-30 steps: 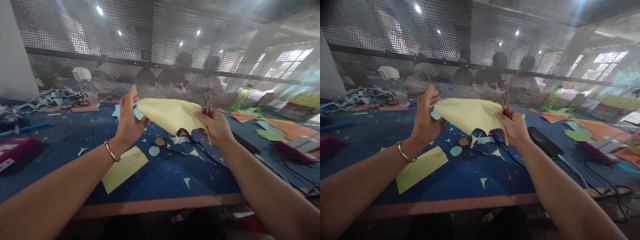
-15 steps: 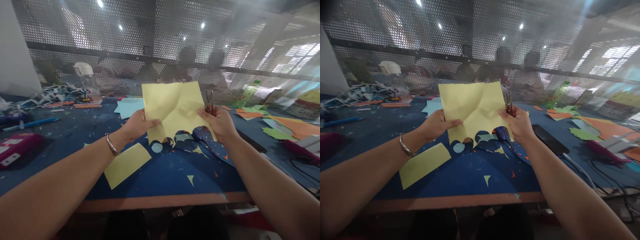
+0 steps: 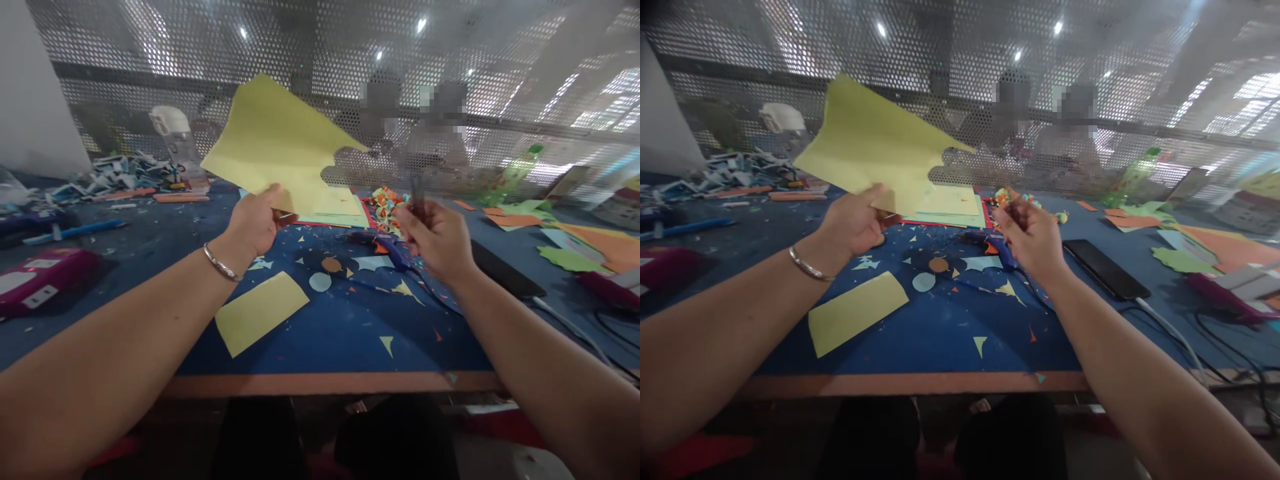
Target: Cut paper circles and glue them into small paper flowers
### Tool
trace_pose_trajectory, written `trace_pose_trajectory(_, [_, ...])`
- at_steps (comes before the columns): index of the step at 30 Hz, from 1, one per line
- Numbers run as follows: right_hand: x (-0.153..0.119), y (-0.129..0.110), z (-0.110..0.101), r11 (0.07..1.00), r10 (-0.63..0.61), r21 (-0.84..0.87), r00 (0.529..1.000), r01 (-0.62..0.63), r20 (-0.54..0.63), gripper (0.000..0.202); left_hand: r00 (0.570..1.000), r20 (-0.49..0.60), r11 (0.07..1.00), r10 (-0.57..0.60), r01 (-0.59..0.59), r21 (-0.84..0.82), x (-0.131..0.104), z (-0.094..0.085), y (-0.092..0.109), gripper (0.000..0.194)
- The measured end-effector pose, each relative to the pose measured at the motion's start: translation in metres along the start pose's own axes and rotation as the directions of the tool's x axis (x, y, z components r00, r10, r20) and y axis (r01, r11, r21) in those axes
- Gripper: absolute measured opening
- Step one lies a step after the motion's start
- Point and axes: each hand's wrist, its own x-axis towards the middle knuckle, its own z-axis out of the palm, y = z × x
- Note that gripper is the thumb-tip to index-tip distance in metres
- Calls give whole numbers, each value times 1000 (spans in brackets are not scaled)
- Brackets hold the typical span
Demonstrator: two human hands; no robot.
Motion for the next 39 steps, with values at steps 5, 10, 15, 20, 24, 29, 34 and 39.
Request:
trace_pose_trajectory(5, [-13,-1,20,978,-54,-157,897,135,438,22,997,-76,999,-32,34,28,-7,8,2,41])
trace_pose_trajectory(10, [-25,-10,41,934,-45,-242,759,263,649,27,999,-50,1000,7,-6,10,-4,10,4,46])
trace_pose_trajectory(15, [-24,-8,43,917,-33,-288,770,277,637,27,963,-189,969,193,-217,-116,13,-12,22,35])
trace_pose_trajectory(20, [-14,1,37,918,-33,-328,866,224,499,27,962,-231,985,145,-162,-57,19,-23,23,41])
trace_pose_trajectory(24, [0,-6,51,901,-6,-370,860,226,510,24,945,-242,976,217,-217,30,24,-23,19,44])
trace_pose_trajectory(29, [23,-21,107,765,-3,-489,762,419,648,22,946,-232,974,225,-210,89,34,-36,22,53])
trace_pose_trajectory(34, [37,-29,169,755,45,-496,721,429,691,43,921,-298,966,252,-223,128,40,-55,31,55])
trace_pose_trajectory(39, [41,-29,197,748,102,-526,714,404,693,56,901,-346,964,261,-223,146,44,-68,37,55])
